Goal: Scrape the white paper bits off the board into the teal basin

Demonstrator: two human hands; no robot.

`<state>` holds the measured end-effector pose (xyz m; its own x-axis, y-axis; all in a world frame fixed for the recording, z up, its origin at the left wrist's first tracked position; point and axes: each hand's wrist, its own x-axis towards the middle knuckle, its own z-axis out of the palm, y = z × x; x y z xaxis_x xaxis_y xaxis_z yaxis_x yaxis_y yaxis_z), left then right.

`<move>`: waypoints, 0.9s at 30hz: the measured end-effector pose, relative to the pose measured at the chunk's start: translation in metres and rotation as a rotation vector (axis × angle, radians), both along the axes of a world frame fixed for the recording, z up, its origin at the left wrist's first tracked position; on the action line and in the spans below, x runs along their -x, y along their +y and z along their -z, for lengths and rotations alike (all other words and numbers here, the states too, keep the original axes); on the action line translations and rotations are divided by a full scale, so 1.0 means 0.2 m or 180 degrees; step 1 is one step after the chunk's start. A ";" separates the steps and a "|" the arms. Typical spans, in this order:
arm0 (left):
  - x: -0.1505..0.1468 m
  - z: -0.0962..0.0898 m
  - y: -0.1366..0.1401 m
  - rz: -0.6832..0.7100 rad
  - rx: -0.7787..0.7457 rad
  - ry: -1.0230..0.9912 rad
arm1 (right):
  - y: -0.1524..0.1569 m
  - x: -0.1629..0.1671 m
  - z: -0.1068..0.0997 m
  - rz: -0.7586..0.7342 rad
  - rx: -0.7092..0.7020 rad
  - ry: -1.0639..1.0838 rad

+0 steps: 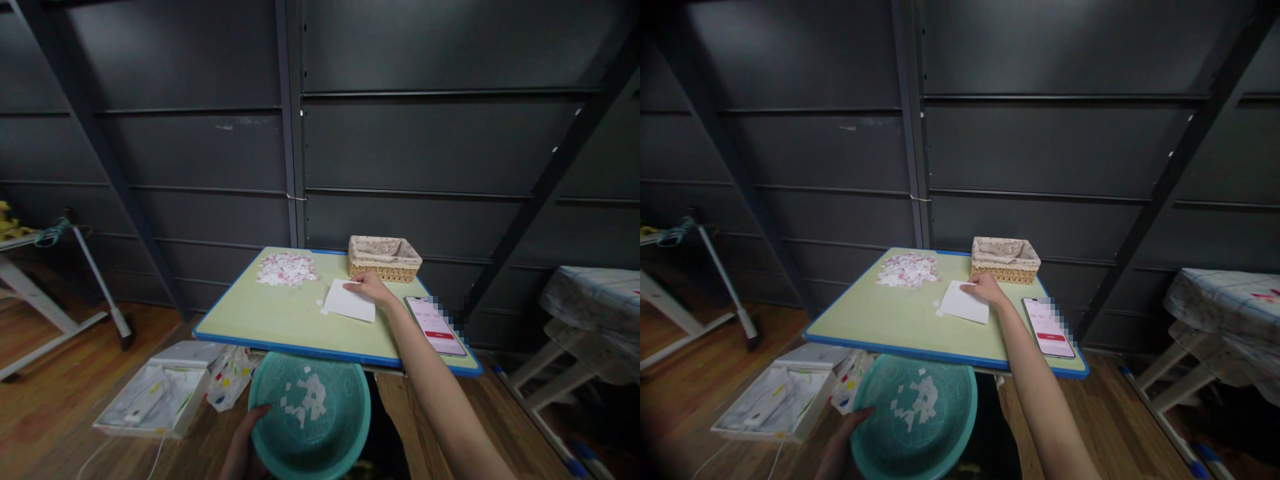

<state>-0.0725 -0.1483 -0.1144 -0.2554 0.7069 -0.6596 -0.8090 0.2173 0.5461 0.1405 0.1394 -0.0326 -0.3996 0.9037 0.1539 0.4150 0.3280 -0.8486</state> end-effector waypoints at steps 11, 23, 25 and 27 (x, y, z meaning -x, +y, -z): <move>0.06 0.08 -0.01 0.0175 -0.0233 -0.0005 | 0.00 0.01 0.02 0.0156 0.0242 0.0027; 0.02 0.02 -0.02 0.0155 -0.0201 0.0283 | -0.07 0.09 0.04 -0.0845 0.0565 -0.0316; 0.03 0.04 -0.03 0.0177 -0.0194 0.0236 | -0.09 0.12 0.04 -0.1021 0.0632 -0.0331; 0.04 0.05 -0.03 0.0245 -0.0217 0.0138 | -0.11 0.15 0.05 -0.1203 0.0676 -0.0300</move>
<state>-0.0804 -0.1551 -0.1242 -0.2259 0.7684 -0.5987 -0.7666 0.2390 0.5960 0.1106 0.1167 -0.0429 -0.7115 0.6989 -0.0724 0.3782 0.2941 -0.8778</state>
